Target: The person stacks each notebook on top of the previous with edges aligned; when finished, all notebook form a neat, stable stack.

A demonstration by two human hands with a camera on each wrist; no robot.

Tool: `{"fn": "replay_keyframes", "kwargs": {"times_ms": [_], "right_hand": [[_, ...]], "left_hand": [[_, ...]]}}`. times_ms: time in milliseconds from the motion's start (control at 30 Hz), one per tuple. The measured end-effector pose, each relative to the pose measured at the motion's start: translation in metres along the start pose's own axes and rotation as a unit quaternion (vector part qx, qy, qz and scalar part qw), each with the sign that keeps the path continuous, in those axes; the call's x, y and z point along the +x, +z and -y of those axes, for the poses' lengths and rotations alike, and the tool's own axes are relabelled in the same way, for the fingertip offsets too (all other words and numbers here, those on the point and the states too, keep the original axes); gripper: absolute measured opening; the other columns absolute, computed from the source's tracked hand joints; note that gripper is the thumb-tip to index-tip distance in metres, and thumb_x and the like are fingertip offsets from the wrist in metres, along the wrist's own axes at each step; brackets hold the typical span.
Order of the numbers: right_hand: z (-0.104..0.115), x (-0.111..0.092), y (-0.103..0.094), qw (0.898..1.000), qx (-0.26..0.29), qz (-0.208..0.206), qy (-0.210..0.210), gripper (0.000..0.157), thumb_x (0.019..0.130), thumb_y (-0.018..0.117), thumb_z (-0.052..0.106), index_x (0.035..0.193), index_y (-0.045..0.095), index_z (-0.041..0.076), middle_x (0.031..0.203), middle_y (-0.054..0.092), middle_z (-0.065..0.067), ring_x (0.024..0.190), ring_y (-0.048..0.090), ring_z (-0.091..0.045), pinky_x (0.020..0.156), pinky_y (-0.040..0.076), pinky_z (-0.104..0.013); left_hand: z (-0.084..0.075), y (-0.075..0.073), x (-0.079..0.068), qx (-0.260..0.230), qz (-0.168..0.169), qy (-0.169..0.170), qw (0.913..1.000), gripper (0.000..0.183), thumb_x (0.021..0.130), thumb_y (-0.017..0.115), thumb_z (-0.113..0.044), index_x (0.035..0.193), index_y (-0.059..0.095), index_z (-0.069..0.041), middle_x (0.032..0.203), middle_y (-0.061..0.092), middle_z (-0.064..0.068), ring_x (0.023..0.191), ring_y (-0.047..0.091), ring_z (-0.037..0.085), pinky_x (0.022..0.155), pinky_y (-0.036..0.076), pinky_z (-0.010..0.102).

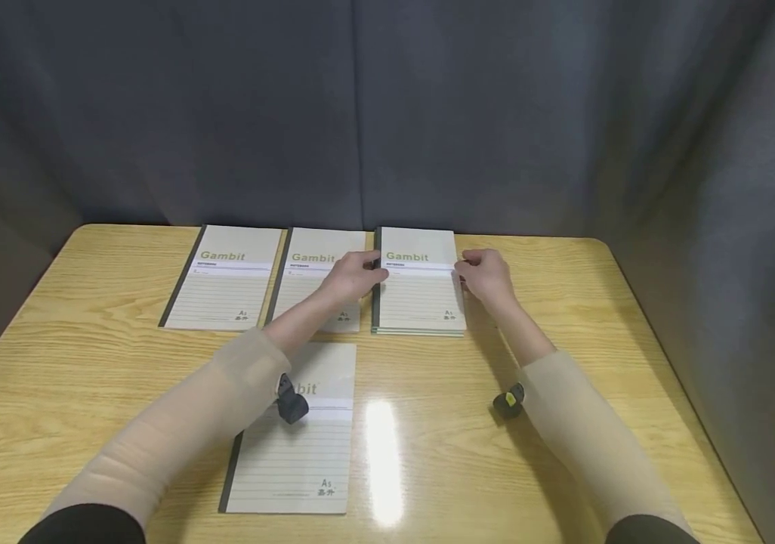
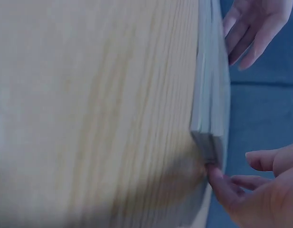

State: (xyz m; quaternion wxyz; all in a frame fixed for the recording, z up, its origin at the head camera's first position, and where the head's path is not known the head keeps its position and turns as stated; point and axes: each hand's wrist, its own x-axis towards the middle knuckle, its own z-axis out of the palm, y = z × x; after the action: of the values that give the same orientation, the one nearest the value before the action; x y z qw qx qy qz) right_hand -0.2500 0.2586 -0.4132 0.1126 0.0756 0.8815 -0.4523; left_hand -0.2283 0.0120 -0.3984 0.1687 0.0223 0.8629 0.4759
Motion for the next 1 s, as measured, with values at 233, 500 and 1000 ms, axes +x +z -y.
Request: {"fn": "replay_keyframes", "kwargs": {"times_ms": [233,500,1000], "right_hand": [[0.006,-0.027,-0.004,0.993,0.092,0.07,0.029,0.057,0.108,0.041,0.013,0.16,0.026,-0.005,0.162,0.038,-0.026,0.145,0.046,-0.032,0.118,0.047,-0.046],[0.006,-0.032,-0.003,0.988,0.12,0.093,0.036,0.058,0.109,0.037,0.013,0.161,0.02,-0.007,0.165,0.032,-0.027,0.152,0.037,-0.034,0.122,0.042,-0.046],[0.006,-0.031,-0.009,0.981,0.148,0.115,0.04,0.059,0.11,0.038,0.013,0.161,0.017,-0.008,0.166,0.029,-0.027,0.155,0.033,-0.034,0.125,0.036,-0.048]], "left_hand": [[-0.002,-0.01,-0.006,-0.082,0.074,-0.025,0.9936,0.054,0.11,0.039,-0.035,0.158,0.04,-0.009,0.163,0.043,0.011,0.153,0.04,0.032,0.122,0.043,0.049],[-0.002,-0.01,-0.001,-0.145,0.086,-0.091,0.9815,0.061,0.109,0.044,-0.037,0.16,0.032,-0.005,0.17,0.028,0.014,0.156,0.034,0.034,0.119,0.047,0.042],[0.001,-0.01,-0.003,-0.163,0.09,-0.1,0.9774,0.069,0.106,0.05,-0.042,0.161,0.03,-0.005,0.171,0.024,0.013,0.148,0.045,0.04,0.128,0.034,0.043]]}}
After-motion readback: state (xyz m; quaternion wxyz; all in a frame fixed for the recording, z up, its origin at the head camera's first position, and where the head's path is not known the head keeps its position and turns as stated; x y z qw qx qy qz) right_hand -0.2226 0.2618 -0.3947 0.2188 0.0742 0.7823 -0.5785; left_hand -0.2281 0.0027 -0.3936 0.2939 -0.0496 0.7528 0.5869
